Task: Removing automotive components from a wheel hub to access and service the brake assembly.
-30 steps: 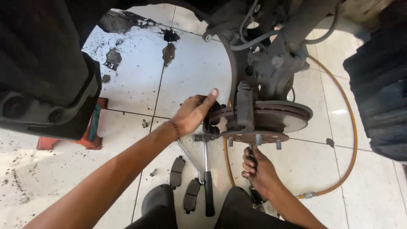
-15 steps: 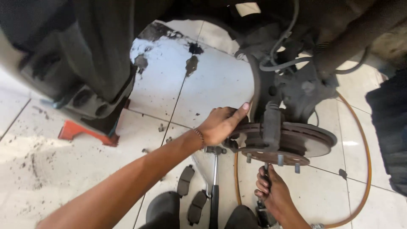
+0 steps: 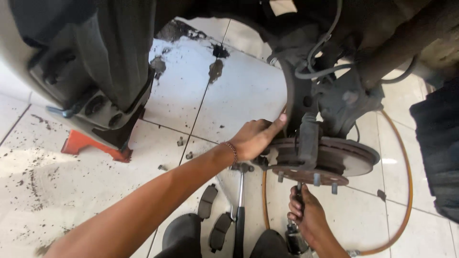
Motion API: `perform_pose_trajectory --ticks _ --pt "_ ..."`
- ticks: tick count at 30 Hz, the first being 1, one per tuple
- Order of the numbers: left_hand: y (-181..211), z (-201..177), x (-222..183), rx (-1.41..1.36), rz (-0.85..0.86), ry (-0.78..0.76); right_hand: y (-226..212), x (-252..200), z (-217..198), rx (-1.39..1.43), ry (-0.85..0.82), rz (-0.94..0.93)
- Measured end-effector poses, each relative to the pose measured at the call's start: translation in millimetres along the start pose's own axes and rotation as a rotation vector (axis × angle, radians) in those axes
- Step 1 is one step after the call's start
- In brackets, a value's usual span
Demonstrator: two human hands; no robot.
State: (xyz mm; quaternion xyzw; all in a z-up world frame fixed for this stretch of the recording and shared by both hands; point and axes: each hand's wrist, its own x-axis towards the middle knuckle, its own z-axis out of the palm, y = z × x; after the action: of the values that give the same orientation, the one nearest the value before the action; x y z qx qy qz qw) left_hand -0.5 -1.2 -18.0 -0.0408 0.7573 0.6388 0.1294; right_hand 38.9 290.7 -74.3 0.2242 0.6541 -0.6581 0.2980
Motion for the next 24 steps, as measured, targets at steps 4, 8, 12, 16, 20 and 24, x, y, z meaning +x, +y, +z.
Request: perform_pose_trajectory --ticks 4,8,12,16,20,24 --pt "1.9 -0.7 -0.5 -0.117 0.041 0.027 3.7 5.0 -3.0 -0.091 0.105 -0.046" --pt "-13.2 5.8 3.2 -0.096 -0.006 0.000 4.5 1.9 -1.9 -0.229 0.092 -0.104" --pt "-0.1 -0.5 6.2 -0.015 -0.026 -0.027 7.4 13.5 -8.3 -0.219 0.054 -0.107" --pt "-5.8 4.8 7.2 -0.040 0.010 -0.065 -10.6 -0.1 2.3 -0.316 0.037 -0.039" --pt "-14.1 10.0 9.7 0.001 -0.020 -0.028 -7.4 3.2 -5.2 -0.397 0.009 -0.081" --pt "-3.9 9.5 1.3 0.050 -0.047 -0.048 -10.6 -1.3 1.3 -0.435 0.032 -0.057"
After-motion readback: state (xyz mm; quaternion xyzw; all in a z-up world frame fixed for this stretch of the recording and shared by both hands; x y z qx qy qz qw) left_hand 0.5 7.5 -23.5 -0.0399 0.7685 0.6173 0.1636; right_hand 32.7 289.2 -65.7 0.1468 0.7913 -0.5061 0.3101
